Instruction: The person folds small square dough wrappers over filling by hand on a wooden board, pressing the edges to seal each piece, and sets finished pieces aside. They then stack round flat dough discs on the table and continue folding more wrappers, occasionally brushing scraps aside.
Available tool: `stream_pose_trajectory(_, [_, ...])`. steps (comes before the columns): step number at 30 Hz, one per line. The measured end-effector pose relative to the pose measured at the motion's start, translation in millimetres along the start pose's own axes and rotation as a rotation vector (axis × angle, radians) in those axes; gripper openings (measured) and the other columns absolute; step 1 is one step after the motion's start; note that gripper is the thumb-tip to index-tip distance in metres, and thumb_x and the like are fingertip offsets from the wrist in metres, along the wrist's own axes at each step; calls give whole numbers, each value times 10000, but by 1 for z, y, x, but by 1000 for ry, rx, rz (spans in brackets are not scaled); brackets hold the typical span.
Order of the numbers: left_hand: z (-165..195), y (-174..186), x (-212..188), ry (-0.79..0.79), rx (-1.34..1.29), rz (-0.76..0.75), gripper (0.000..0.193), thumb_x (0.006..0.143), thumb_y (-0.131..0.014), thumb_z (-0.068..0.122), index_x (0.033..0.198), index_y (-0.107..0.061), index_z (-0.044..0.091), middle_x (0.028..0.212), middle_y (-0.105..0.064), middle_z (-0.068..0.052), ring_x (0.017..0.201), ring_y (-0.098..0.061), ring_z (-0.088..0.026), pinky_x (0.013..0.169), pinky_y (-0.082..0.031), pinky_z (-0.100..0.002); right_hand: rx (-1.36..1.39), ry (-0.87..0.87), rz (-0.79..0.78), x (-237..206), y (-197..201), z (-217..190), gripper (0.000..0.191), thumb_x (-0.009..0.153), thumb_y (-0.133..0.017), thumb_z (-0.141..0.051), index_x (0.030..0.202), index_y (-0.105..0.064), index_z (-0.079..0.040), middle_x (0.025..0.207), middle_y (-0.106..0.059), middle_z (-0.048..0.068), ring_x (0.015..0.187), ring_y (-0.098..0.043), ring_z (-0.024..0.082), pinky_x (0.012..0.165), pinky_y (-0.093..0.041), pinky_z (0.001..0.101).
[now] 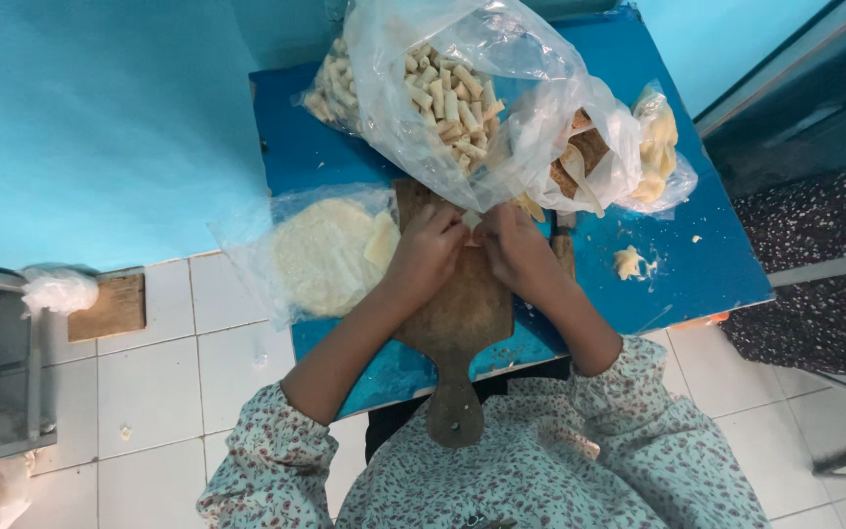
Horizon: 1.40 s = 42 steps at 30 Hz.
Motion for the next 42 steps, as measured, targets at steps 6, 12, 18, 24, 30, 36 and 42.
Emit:
stream_pose_trajectory(6, [-1, 4, -1, -23, 31, -75, 152, 792, -739, 78, 937, -696, 70, 1023, -618, -89, 1009, -562, -329, 853, -469, -466, 109, 81, 11, -7, 5, -3, 467, 848, -699, 1, 1234, -438, 29, 1052, -686, 169, 1054, -629, 432, 860, -508, 491])
stream_pose_trajectory(12, [-2, 2, -1, -5, 107, -106, 187, 801, -739, 90, 981, -691, 80, 1043, -623, -82, 1059, -555, -331, 877, -436, -489, 39, 58, 12, -5, -9, 2, 326, 907, -709, 36, 1120, -474, -38, 1058, -635, 192, 1052, -624, 429, 898, -506, 491])
stream_pose_trajectory(18, [-7, -1, -2, 75, 52, -65, 151, 826, -714, 65, 964, -703, 123, 1041, -644, -58, 1061, -569, -316, 880, -414, -471, 168, -38, 75, -5, -6, 6, 377, 892, -696, 44, 1166, -438, 31, 1111, -639, 226, 1089, -628, 455, 873, -513, 495])
stream_pose_trajectory(24, [-6, -2, -1, 123, 57, -51, 144, 855, -688, 49, 992, -710, 87, 1045, -661, -51, 1052, -572, -320, 897, -394, -497, 189, -127, 98, -2, -9, 7, 428, 888, -671, 44, 1227, -412, 61, 1045, -691, 197, 1063, -662, 416, 847, -531, 475])
stream_pose_trajectory(30, [-7, -2, 1, 136, 164, -7, 123, 827, -701, 84, 944, -714, 117, 1093, -625, -71, 1081, -550, -326, 895, -398, -493, 5, -4, 158, -5, -5, -4, 339, 882, -720, 24, 1138, -499, -8, 1058, -666, 176, 1051, -626, 421, 902, -493, 519])
stream_pose_trajectory(36, [-6, -2, -1, 96, 235, 16, 230, 850, -704, 100, 1077, -739, 90, 1138, -602, -77, 1088, -542, -313, 912, -392, -495, -57, 20, 119, -3, -2, -10, 293, 867, -726, 3, 1089, -535, -10, 1060, -666, 134, 1059, -618, 389, 890, -470, 494])
stream_pose_trajectory(42, [-3, -1, -3, 63, 260, -1, 181, 848, -722, 115, 1028, -741, 116, 1132, -609, -61, 1103, -548, -304, 930, -383, -502, -121, 82, 203, -4, 3, -15, 280, 884, -744, -31, 1089, -553, -15, 1089, -671, 115, 1033, -622, 352, 901, -465, 487])
Point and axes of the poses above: each hand's wrist, its own x-axis towards the middle knuckle, its own y-axis out of the back of the hand, z = x × y, the point moved 5 cm from there along x, towards the middle knuckle
